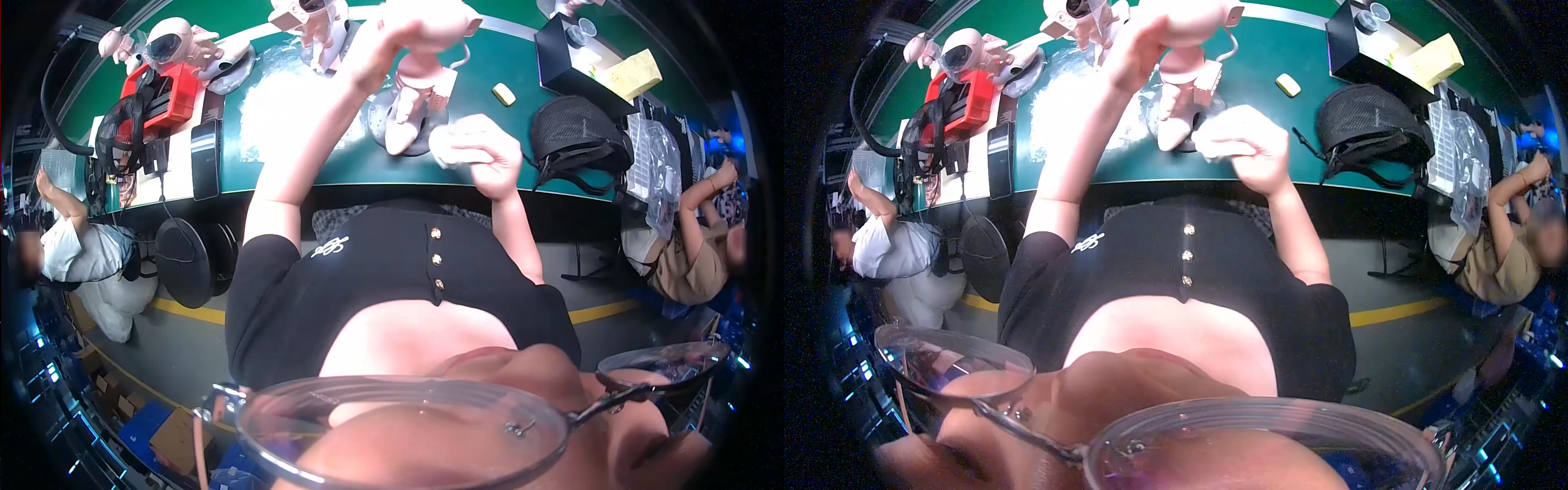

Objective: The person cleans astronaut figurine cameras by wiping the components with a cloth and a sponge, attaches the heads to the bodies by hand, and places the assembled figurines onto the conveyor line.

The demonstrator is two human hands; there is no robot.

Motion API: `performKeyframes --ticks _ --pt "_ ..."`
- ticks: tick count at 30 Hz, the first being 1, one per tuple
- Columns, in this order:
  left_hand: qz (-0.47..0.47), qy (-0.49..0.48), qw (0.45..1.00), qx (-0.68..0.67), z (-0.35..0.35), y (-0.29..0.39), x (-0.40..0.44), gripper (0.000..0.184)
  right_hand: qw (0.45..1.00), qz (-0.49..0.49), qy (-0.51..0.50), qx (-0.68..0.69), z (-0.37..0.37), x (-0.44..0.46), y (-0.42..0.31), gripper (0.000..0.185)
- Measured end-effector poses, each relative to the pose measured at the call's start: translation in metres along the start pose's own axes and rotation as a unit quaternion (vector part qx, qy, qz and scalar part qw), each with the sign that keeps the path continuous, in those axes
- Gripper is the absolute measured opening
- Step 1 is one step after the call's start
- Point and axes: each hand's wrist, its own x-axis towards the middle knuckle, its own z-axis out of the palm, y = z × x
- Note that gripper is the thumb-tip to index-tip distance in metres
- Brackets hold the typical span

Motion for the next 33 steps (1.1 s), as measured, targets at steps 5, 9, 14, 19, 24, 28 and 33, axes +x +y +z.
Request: performKeyframes --ticks 5,9,14,19,24,28,33 --pt "0.187 -0.028 0.916 0.355 0.053 0.030 -0.037 0.139 0.920 0.179 0.196 0.290 -0.021 -0.014 0.023 0.023" --pt "0.265 -0.108 0.879 0.382 0.054 0.014 -0.043 0.141 0.892 0.128 0.137 0.411 -0.025 -0.004 0.024 0.040" --pt "0.283 -0.098 0.869 0.394 0.056 0.002 -0.049 0.136 0.971 0.119 0.099 0.180 -0.005 0.014 0.007 0.093" --pt "0.357 -0.110 0.821 0.431 0.054 -0.002 -0.047 0.136 0.982 0.103 0.117 0.110 0.001 0.016 0.015 0.107" --pt "0.274 -0.111 0.893 0.338 0.050 -0.017 -0.060 0.087 0.989 0.056 0.111 0.079 0.002 0.018 0.004 0.104" --pt "0.200 -0.096 0.905 0.362 0.045 -0.020 -0.075 0.069 0.997 0.021 0.066 0.041 -0.002 0.003 0.007 0.108" --pt "0.246 -0.105 0.887 0.376 0.039 -0.017 -0.079 0.069 0.999 -0.012 0.043 -0.007 -0.001 -0.006 0.006 0.107"
